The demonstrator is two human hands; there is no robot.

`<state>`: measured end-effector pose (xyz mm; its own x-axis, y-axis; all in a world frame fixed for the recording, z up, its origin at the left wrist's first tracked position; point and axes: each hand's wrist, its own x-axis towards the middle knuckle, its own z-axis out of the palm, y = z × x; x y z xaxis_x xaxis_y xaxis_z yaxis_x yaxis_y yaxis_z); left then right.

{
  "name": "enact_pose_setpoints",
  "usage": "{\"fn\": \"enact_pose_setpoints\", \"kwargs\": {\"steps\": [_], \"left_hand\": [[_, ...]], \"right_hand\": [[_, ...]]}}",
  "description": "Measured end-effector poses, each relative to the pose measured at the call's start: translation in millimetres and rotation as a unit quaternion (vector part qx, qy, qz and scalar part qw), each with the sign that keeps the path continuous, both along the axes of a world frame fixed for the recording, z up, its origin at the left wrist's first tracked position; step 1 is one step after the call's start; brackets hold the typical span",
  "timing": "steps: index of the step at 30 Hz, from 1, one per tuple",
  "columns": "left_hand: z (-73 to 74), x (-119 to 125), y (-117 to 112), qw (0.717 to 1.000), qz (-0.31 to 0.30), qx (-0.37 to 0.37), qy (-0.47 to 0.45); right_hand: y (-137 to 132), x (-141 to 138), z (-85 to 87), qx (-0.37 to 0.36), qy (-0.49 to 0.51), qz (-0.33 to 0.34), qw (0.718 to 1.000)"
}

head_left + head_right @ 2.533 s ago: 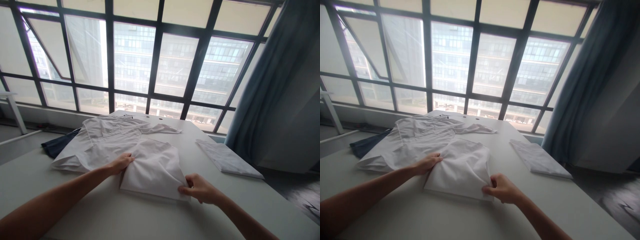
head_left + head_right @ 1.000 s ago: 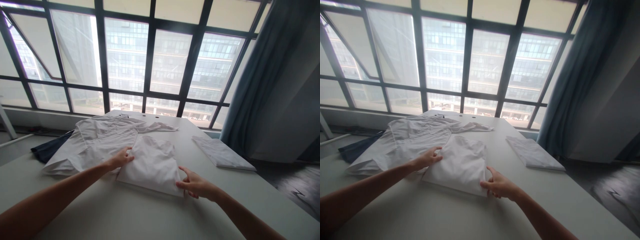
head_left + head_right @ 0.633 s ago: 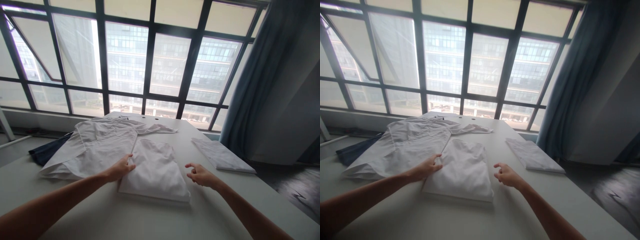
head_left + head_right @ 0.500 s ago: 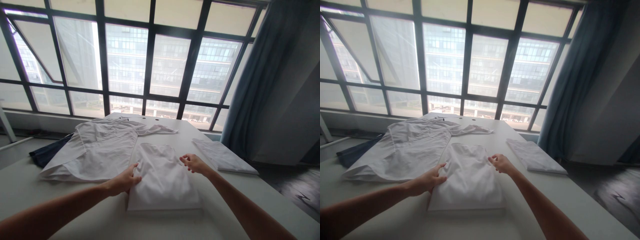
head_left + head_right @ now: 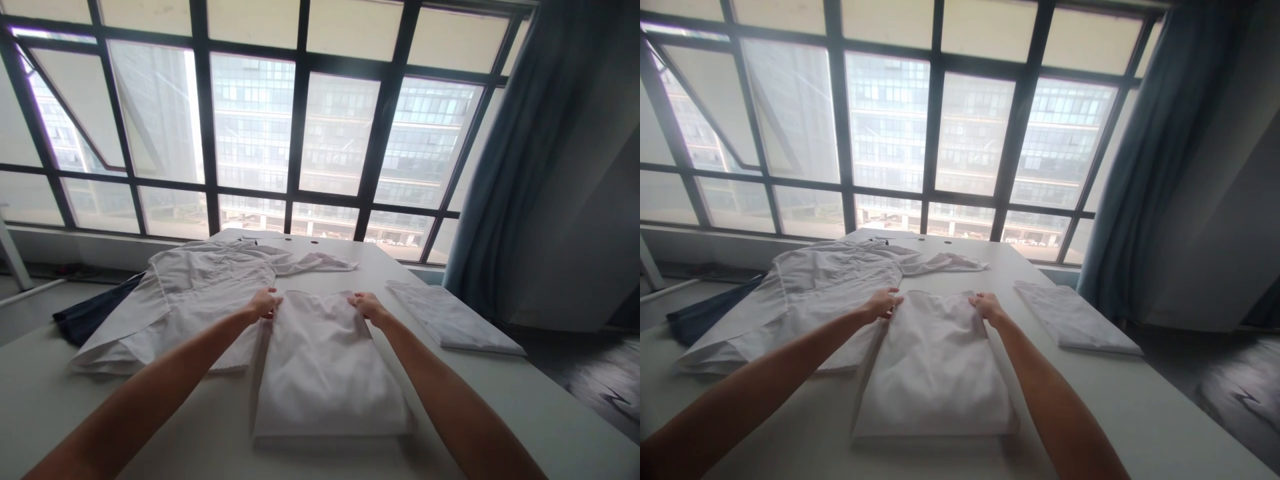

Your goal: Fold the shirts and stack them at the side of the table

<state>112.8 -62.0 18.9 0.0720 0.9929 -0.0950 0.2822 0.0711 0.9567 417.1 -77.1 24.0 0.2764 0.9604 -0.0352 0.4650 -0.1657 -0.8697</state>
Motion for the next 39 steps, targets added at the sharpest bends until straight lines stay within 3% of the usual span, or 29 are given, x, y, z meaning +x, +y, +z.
{"fn": "enact_pose_setpoints", "kwargs": {"steps": [4,7,9,11,14,16,19,22,26,31,36,39], "left_hand": [[0.2,0.6,6.2,1.0,-0.009,0.029,0.004],[0.8,5.2,-2.1,0.984,0.0,0.117,0.133],[0.1,12.7,-20.9,0.95,-0.016,0.211,0.23],[-3.5,22.3,-49.1,0.906,-0.081,0.283,0.305],[-15.3,32.2,-93.0,0.848,-0.228,0.336,0.341],[-24.7,32.2,-110.8,0.833,-0.287,0.316,0.353],[-35.0,26.3,-113.7,0.839,-0.298,0.266,0.369],[-38.2,23.5,-99.3,0.844,-0.284,0.258,0.376],[-35.0,28.1,-73.9,0.847,-0.256,0.236,0.402],[-30.8,30.9,-47.9,0.844,-0.203,0.208,0.45],[-31.2,29.7,-43.5,0.827,-0.184,0.214,0.487],[-31.3,29.8,-45.4,0.824,-0.177,0.215,0.494]], "right_hand": [[-7.7,5.4,-1.6,0.055,-0.09,-0.027,0.994],[-22.2,-6.4,-0.8,0.04,-0.266,-0.016,0.963],[-38.9,-23.4,1.2,0.03,-0.369,0.009,0.929],[-61.7,-43.4,1.1,0.042,-0.407,0.054,0.911],[-101.9,-66.0,-8.3,0.062,-0.404,0.147,0.901],[-126.1,-70.4,-19.0,0.044,-0.396,0.188,0.898],[-145.6,-62.5,-32.9,0.018,-0.387,0.21,0.898],[-137.9,-48.7,-38.3,0.036,-0.373,0.222,0.9],[-94.8,-36.2,-35.1,0.095,-0.372,0.235,0.893],[-45.2,-22.8,-29.8,0.153,-0.446,0.118,0.874],[-39.5,8.7,-37.0,0.134,-0.483,0.005,0.865],[-48.1,24.3,-36.1,0.112,-0.484,-0.01,0.868]]}}
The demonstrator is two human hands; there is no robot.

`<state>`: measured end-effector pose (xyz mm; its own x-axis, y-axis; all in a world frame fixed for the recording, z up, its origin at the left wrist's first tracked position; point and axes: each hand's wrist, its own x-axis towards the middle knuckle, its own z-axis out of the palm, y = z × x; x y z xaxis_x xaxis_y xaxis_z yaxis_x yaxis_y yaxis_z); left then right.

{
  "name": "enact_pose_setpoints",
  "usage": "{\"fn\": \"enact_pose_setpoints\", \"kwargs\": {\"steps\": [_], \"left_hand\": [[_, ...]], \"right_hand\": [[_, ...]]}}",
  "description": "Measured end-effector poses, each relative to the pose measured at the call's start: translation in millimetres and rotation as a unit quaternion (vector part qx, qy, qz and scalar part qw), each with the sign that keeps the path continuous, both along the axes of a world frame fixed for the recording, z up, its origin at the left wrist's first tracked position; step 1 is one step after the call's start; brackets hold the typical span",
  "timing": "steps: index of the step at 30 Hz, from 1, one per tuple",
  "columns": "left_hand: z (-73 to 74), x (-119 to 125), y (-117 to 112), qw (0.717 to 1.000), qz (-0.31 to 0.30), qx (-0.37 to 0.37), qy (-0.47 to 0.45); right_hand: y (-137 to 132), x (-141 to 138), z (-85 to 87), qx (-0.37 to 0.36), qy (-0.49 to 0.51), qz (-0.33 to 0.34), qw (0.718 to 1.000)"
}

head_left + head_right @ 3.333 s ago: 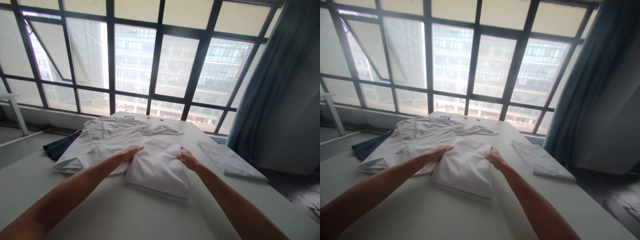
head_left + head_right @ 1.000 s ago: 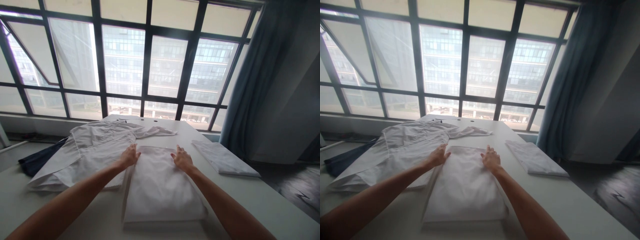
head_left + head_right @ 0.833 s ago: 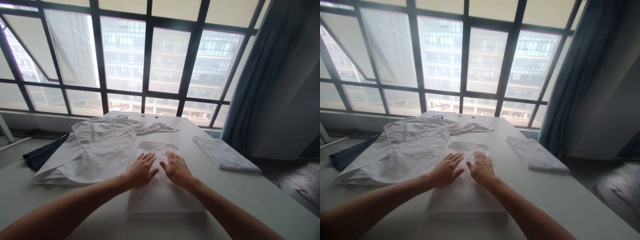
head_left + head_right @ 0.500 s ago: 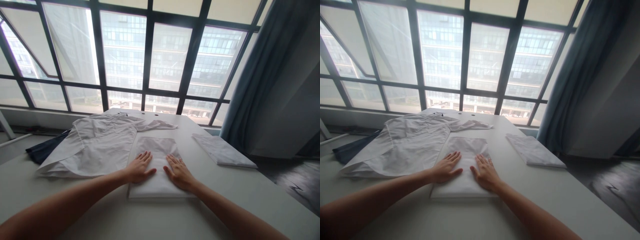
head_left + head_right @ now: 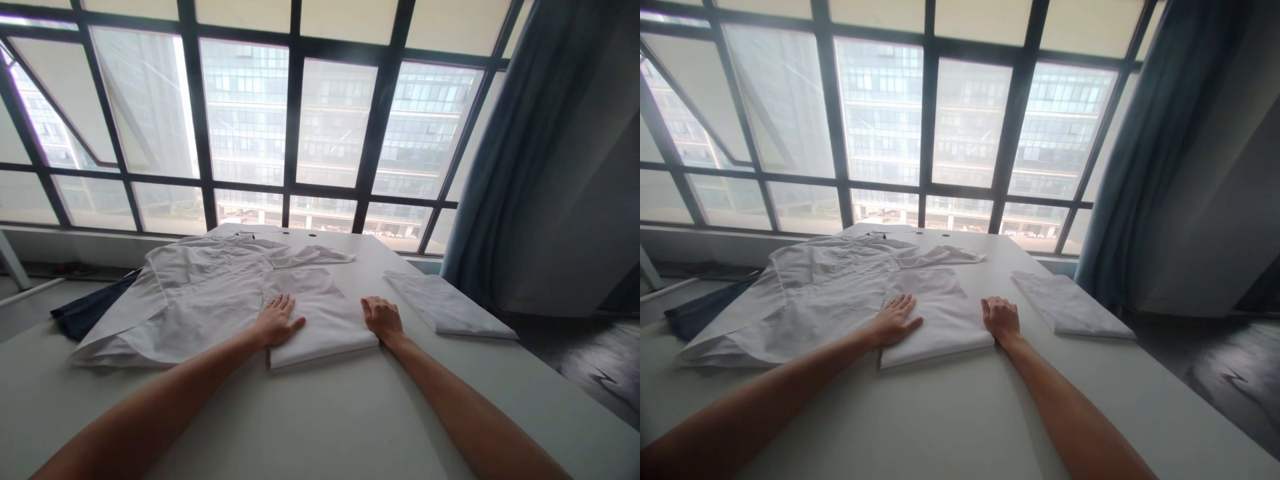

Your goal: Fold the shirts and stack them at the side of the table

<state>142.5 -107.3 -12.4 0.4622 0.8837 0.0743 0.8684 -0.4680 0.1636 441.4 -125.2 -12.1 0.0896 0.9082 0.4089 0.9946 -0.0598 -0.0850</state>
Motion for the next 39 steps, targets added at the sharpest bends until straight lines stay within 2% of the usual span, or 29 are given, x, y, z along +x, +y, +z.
{"fn": "enact_pose_setpoints", "kwargs": {"steps": [3,5,8,10,14,16,19,21,24,27,34,39], "left_hand": [[-1.0,0.4,-0.2,1.0,0.004,0.002,-0.003],[-2.6,0.9,0.5,1.0,0.007,0.005,-0.009],[-6.0,1.4,1.8,1.0,0.012,0.013,-0.015],[-8.1,1.5,2.5,0.999,0.014,0.02,-0.021],[-10.3,1.0,2.9,0.999,0.015,0.024,-0.031],[-10.1,0.8,2.6,0.999,0.016,0.023,-0.031],[-8.7,1.0,1.4,0.999,0.018,0.021,-0.028],[-7.3,1.4,0.3,0.999,0.019,0.018,-0.022],[-5.2,2.2,-1.2,1.0,0.017,0.015,-0.01],[-4.0,2.6,-2.0,1.0,0.017,0.015,-0.01],[-3.2,2.3,-2.4,1.0,0.017,0.014,-0.01],[-3.7,1.8,-2.5,1.0,0.018,0.013,-0.012]], "right_hand": [[-10.0,2.4,12.5,-0.051,0.051,-0.009,0.997],[-16.2,-0.5,23.9,-0.125,0.092,-0.025,0.988],[-23.7,-2.8,36.9,-0.25,0.146,-0.012,0.957],[-26.7,-0.8,40.7,-0.284,0.198,0.015,0.938],[-28.8,5.3,43.8,-0.243,0.328,0.035,0.912],[-29.7,6.4,47.5,-0.216,0.357,0.039,0.908],[-33.4,4.6,55.9,-0.173,0.322,0.027,0.931],[-36.9,2.0,60.7,-0.192,0.305,0.027,0.932],[-40.0,-1.2,62.8,-0.24,0.306,0.025,0.921],[-38.9,-0.1,58.8,-0.231,0.28,0.023,0.931],[-31.7,9.7,48.8,-0.283,0.4,0.045,0.871],[-28.1,7.3,46.4,-0.239,0.446,0.053,0.861]]}}
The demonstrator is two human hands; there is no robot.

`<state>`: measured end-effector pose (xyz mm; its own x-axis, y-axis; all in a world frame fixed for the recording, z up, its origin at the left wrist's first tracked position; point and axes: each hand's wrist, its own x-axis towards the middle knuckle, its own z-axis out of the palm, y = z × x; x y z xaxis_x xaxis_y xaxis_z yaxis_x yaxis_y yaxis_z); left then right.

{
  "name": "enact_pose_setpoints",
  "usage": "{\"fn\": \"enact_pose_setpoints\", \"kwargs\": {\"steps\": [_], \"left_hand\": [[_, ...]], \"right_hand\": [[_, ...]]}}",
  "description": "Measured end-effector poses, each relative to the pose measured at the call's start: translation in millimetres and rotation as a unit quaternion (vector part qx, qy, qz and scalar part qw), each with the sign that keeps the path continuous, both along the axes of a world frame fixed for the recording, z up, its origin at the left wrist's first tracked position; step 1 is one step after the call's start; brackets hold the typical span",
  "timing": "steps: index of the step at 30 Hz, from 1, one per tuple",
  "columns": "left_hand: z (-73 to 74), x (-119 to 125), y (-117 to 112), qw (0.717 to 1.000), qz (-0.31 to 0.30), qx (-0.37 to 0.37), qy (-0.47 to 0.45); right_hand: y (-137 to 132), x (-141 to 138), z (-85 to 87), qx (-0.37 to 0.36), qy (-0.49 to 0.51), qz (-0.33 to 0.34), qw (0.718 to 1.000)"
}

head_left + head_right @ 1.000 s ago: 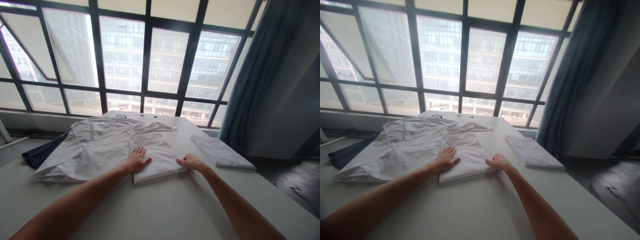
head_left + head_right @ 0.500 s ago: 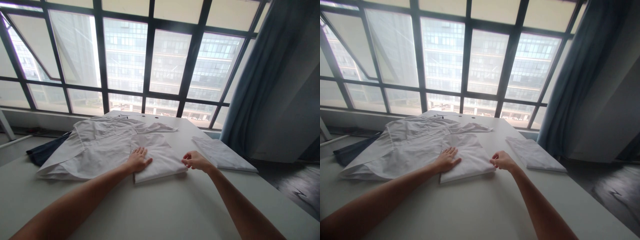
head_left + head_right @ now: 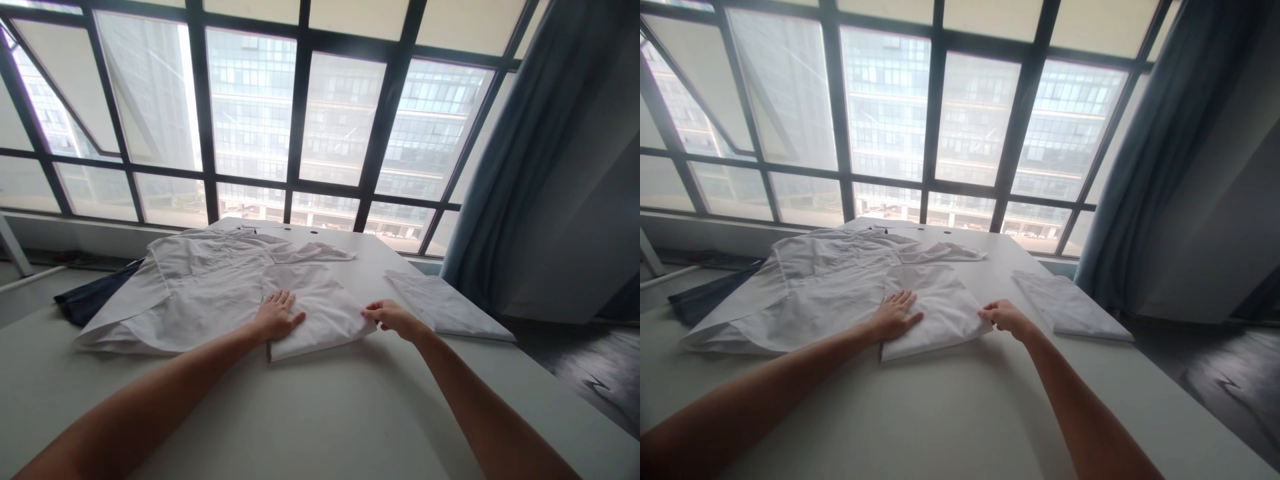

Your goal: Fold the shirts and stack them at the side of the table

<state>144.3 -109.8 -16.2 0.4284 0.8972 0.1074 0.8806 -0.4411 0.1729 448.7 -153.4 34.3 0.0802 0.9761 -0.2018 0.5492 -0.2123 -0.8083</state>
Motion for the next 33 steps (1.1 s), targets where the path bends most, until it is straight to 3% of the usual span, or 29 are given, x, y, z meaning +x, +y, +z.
{"fn": "enact_pose_setpoints", "kwargs": {"steps": [6,13,20,25,28,31,33], "left_hand": [[-2.2,-1.0,1.5,1.0,-0.005,0.003,-0.014],[-3.0,-1.4,2.6,1.0,-0.005,0.0,-0.02],[0.0,-2.5,0.9,1.0,-0.015,-0.004,-0.011],[3.0,-1.9,-0.8,1.0,-0.017,-0.003,0.002],[2.7,-2.9,-0.9,1.0,-0.021,-0.005,0.004],[2.1,-6.5,-5.0,0.999,-0.05,-0.01,-0.001],[2.7,-10.2,-12.3,0.996,-0.085,-0.019,-0.002]], "right_hand": [[3.3,7.3,-3.9,-0.011,-0.006,0.051,0.999],[10.2,16.9,-10.8,-0.064,0.084,0.02,0.994],[13.6,24.5,-16.5,-0.107,0.099,0.086,0.986],[11.2,20.5,-19.2,-0.079,0.117,0.044,0.989],[10.5,18.5,-19.9,-0.074,0.058,0.031,0.995],[9.1,21.8,-16.9,-0.105,-0.032,0.075,0.991],[8.2,24.7,-13.8,-0.121,-0.033,0.1,0.987]]}}
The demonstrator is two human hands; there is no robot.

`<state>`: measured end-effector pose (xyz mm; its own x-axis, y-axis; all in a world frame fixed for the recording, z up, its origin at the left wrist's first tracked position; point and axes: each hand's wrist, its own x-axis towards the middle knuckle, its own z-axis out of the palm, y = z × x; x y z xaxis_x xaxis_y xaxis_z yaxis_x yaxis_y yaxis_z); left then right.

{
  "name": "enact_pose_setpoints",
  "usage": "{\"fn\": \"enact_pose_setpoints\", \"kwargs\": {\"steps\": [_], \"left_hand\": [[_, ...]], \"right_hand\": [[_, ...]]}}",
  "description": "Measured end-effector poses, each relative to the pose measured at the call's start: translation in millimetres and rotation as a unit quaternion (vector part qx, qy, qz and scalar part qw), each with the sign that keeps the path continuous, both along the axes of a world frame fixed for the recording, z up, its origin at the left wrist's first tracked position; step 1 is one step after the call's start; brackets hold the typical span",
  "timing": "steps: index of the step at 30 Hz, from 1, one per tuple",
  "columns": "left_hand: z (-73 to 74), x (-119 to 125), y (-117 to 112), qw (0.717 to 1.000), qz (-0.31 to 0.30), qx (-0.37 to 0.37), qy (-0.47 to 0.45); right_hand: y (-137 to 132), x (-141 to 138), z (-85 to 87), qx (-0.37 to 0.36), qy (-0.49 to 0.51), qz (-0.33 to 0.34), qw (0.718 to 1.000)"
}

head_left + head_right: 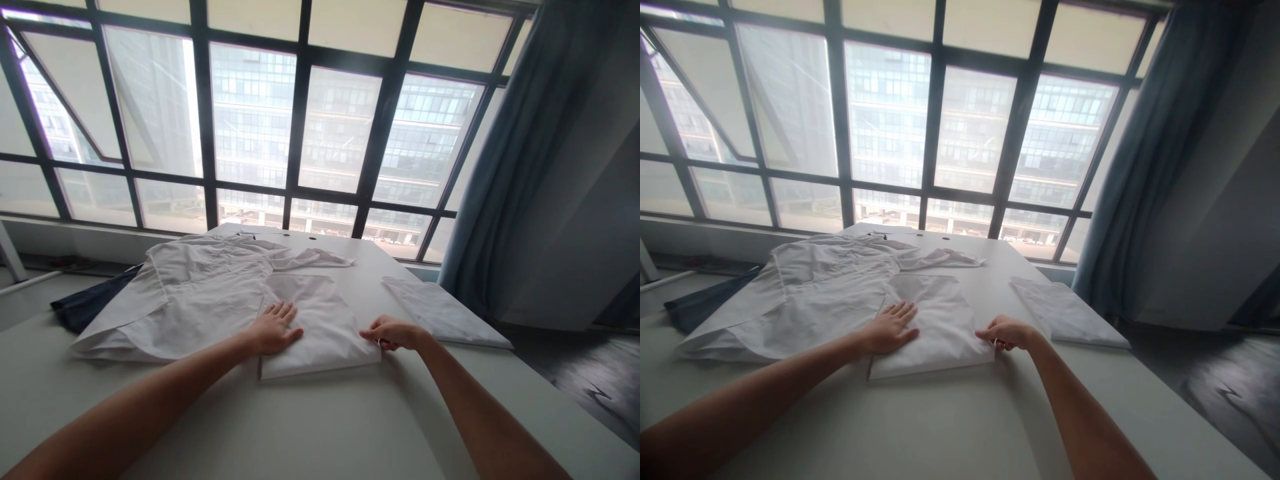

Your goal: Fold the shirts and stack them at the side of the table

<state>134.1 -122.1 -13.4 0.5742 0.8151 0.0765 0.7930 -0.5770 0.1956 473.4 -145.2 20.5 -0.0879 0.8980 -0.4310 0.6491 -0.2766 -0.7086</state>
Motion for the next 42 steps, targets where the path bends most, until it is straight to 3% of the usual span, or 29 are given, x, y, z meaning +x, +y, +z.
{"fn": "enact_pose_setpoints", "kwargs": {"steps": [7,13,16,21,25,29,32,35,38,42], "left_hand": [[6.8,-12.5,-40.4,0.994,-0.108,-0.032,-0.007],[5.4,-12.4,-48.1,0.995,-0.1,-0.017,-0.014],[2.5,-8.8,-49.4,0.996,-0.084,-0.019,-0.01],[5.7,-3.3,-51.2,0.998,-0.057,-0.015,0.0],[19.2,-0.7,-27.4,0.999,-0.028,-0.012,-0.012],[22.1,2.8,14.6,0.999,0.034,0.026,0.001],[12.4,3.7,37.5,0.998,0.061,-0.016,0.013],[3.0,3.0,47.1,0.996,0.073,-0.049,0.009],[0.6,4.0,50.2,0.995,0.087,-0.046,0.014],[3.7,7.2,57.9,0.99,0.127,-0.04,0.042]], "right_hand": [[8.6,-16.7,-6.2,0.08,0.12,-0.113,0.983],[24.4,-34.9,-18.5,0.137,0.14,-0.182,0.964],[30.8,-37.4,-24.6,0.204,0.072,-0.217,0.952],[31.7,-43.9,-27.5,0.329,-0.185,-0.145,0.915],[27.6,-59.3,-15.0,0.345,-0.323,-0.083,0.878],[32.3,-78.7,-12.3,0.303,-0.348,0.033,0.886],[44.3,-81.4,-23.7,0.226,-0.339,0.055,0.912],[60.7,-72.1,-33.6,0.215,-0.321,0.059,0.92],[75.2,-66.0,-31.9,0.235,-0.333,0.084,0.909],[76.0,-84.0,-19.9,0.287,-0.413,0.086,0.86]]}}
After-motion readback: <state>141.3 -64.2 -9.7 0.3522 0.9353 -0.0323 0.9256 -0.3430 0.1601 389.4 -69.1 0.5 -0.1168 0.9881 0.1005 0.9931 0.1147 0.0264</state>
